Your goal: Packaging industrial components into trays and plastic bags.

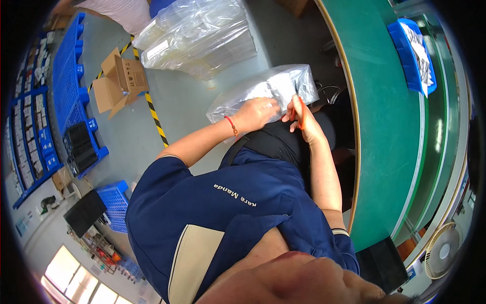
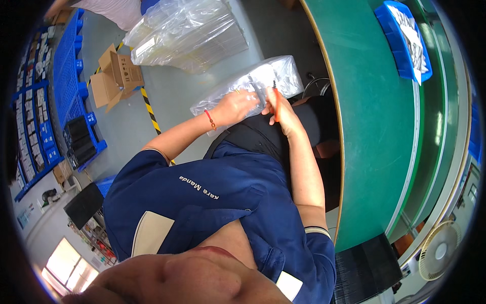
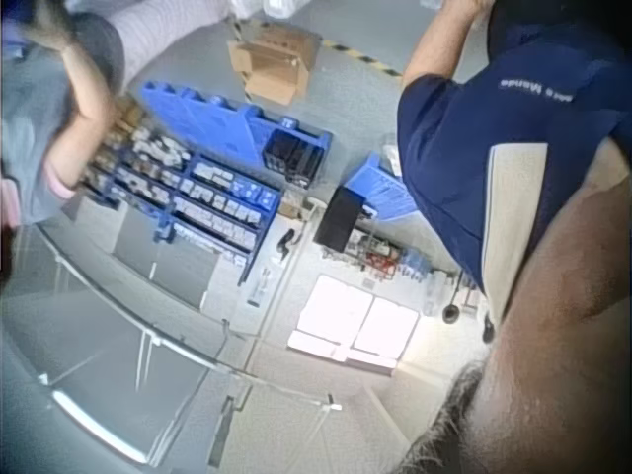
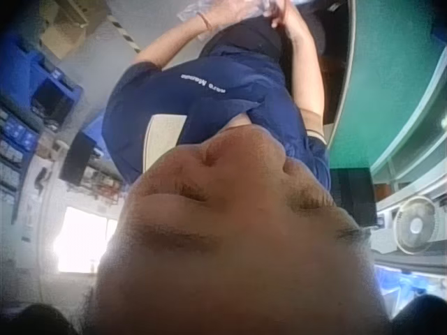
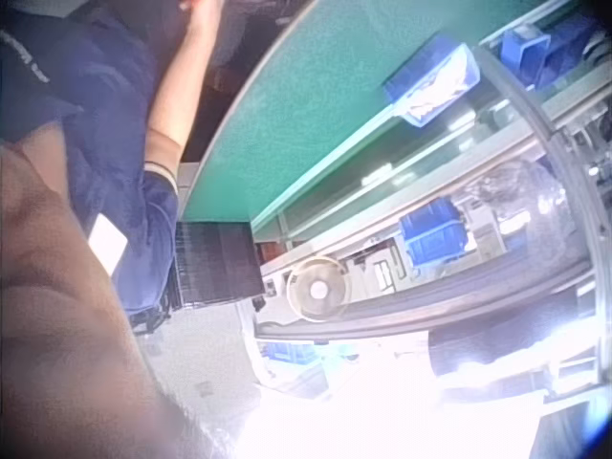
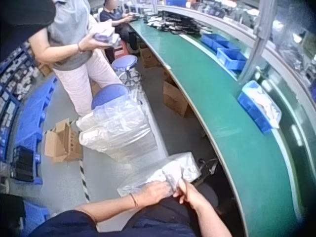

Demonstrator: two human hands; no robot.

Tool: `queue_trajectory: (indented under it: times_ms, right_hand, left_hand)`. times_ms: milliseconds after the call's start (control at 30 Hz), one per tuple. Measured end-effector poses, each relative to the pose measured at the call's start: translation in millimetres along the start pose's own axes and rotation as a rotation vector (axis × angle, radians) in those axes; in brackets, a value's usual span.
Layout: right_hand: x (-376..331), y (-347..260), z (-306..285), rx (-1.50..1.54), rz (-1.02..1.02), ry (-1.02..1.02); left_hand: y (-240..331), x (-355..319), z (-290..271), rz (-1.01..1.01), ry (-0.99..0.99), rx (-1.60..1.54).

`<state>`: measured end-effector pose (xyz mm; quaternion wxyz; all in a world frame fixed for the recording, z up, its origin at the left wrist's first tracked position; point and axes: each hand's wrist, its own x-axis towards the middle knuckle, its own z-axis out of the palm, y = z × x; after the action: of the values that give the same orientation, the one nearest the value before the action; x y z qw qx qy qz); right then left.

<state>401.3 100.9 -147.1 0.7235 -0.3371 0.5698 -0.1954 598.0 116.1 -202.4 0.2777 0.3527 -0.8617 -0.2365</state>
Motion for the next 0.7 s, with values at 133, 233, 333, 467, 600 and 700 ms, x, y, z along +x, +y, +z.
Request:
queue_trajectory:
  times_ms: [133,233,333,467,600,700]
  right_hand:
    - [-9,21,-8,0.245,0.028,0.03]
    - [-10,23,-3,0.312,0.044,-0.019]
    - [-7,26,2,0.269,0.098,-0.051]
    - [-4,28,2,0.316,0.106,-0.077]
    - [4,28,10,0.402,0.211,-0.227]
    - [20,37,18,0.412,0.295,-0.372]
  left_hand:
    - [-12,34,-4,-0.188,0.014,0.228]
    - [-24,48,4,-0.195,-0.053,0.363]
    - [-37,54,13,-0.13,-0.038,0.476]
    - [-50,58,13,0.02,0.076,0.504]
    - [-49,59,5,0.019,0.08,0.362]
    - [-49,59,1,0.008,0.085,0.287]
